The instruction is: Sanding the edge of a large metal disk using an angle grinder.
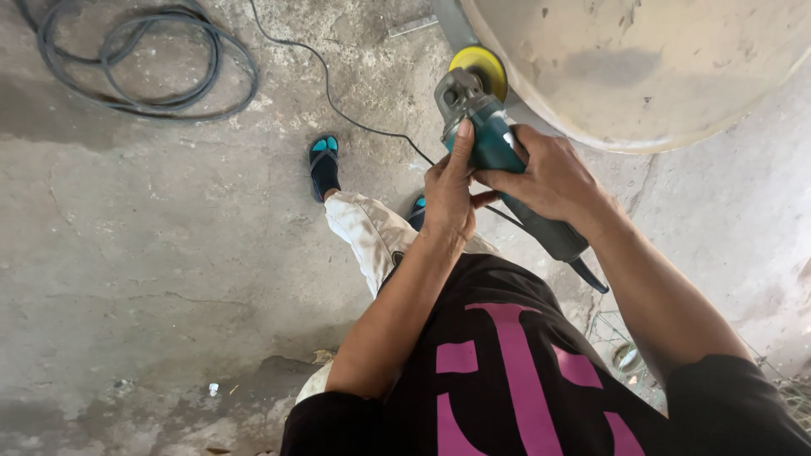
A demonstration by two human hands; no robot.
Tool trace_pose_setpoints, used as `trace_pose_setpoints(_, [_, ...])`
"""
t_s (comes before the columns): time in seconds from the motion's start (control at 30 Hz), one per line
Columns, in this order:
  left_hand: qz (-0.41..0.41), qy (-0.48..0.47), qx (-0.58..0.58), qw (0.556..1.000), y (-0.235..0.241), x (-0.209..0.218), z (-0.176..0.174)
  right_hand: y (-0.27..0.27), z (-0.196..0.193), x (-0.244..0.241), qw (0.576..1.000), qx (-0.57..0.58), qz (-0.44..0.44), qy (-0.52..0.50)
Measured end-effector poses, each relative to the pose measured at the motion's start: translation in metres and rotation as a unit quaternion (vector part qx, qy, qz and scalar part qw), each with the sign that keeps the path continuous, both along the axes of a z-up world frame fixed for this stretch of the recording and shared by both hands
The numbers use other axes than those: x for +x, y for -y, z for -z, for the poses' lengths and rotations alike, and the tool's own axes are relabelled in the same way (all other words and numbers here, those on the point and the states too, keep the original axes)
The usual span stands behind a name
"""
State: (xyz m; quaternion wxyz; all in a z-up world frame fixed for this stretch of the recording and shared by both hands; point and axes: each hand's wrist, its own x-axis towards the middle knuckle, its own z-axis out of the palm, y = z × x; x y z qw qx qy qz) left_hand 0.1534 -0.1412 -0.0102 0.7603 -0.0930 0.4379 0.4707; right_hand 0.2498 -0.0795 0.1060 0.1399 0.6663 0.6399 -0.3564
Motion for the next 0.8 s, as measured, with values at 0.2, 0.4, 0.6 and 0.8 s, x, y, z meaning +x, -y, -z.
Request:
trace_pose_setpoints(0.2, [0.027, 0.027, -0.030, 0.999, 0.016, 0.007, -0.005, 0.013, 0.004, 0.009, 1.000, -0.001, -0.007, 0.024])
trace_pose_setpoints(0.4, [0.013, 0.024, -0.016, 0.999, -0.006, -0.011, -0.003, -0.009, -0.006, -0.019, 0.998, -0.035, 0.019, 0.039])
trace_pose_setpoints(0.6, [0.014, 0.024, -0.028, 0.999, 0.008, 0.003, -0.004, 0.003, 0.004, 0.004, 0.999, -0.007, -0.018, 0.041])
trace_pose_setpoints(0.8, [-0.004, 0.030, -0.029, 0.999, -0.007, -0.006, -0.001, -0.012, -0.007, -0.016, 0.998, -0.034, 0.000, 0.046])
